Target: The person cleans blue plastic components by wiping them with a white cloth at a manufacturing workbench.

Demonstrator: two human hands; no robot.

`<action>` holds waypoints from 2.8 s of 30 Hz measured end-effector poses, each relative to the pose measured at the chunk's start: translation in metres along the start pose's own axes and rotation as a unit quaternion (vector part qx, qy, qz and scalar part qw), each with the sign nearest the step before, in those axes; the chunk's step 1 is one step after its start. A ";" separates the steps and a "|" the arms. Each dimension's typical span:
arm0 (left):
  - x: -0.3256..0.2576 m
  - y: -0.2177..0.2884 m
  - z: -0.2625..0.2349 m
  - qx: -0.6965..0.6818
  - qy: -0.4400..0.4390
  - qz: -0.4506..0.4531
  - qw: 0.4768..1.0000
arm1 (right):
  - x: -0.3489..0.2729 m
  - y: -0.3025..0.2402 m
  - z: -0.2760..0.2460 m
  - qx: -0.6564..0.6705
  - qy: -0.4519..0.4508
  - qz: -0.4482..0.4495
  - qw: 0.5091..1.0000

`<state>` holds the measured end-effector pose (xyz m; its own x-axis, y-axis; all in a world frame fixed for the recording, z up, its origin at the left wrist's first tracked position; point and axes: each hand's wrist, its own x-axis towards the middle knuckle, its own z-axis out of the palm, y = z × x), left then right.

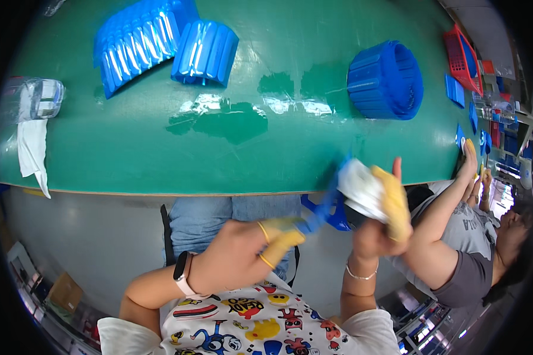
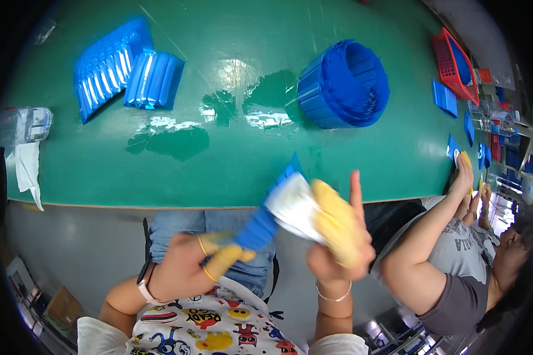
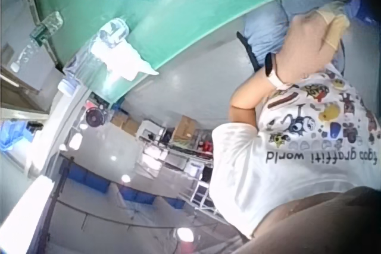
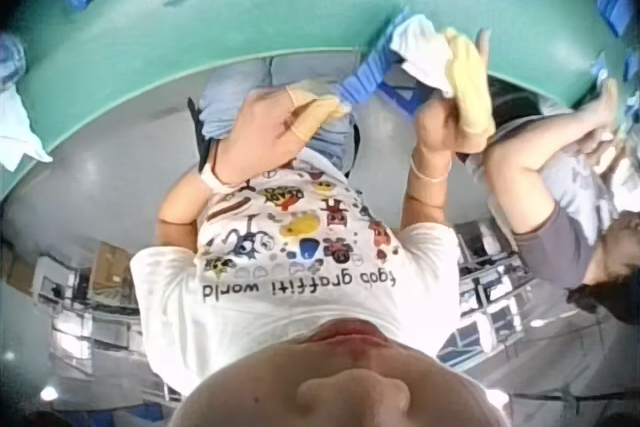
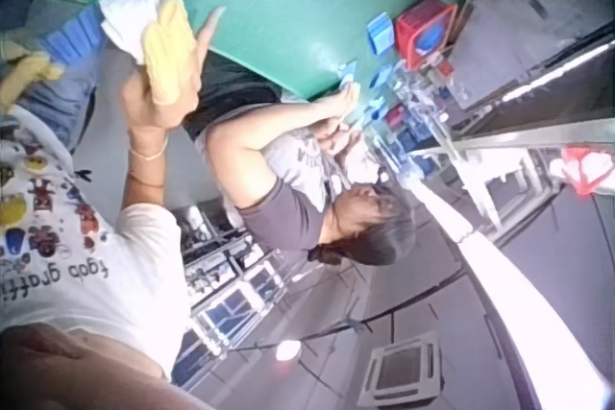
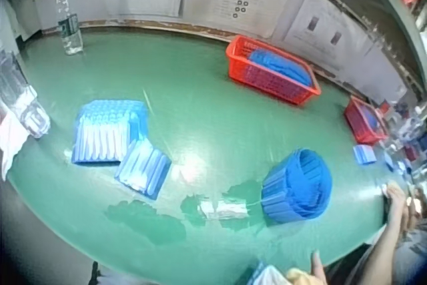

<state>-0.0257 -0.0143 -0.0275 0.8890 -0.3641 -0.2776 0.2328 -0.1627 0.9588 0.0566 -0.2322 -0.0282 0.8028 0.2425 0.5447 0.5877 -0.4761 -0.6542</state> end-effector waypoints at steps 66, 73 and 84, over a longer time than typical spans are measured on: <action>0.228 0.145 -0.075 0.504 0.057 0.315 0.802 | 0.068 0.055 -0.013 0.331 0.361 0.115 0.864; 0.280 0.150 -0.087 0.583 0.076 0.301 0.751 | 0.064 0.062 -0.024 0.267 0.370 0.137 0.879; 0.223 0.143 -0.104 0.533 0.184 0.342 0.752 | 0.053 0.061 -0.029 0.264 0.353 0.156 0.884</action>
<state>0.2468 -0.0232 0.0534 0.7514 -0.4513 0.4813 -0.6027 -0.7663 0.2223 0.1323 -0.2724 -0.0238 0.7813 -0.5071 0.3638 0.4627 0.0795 -0.8829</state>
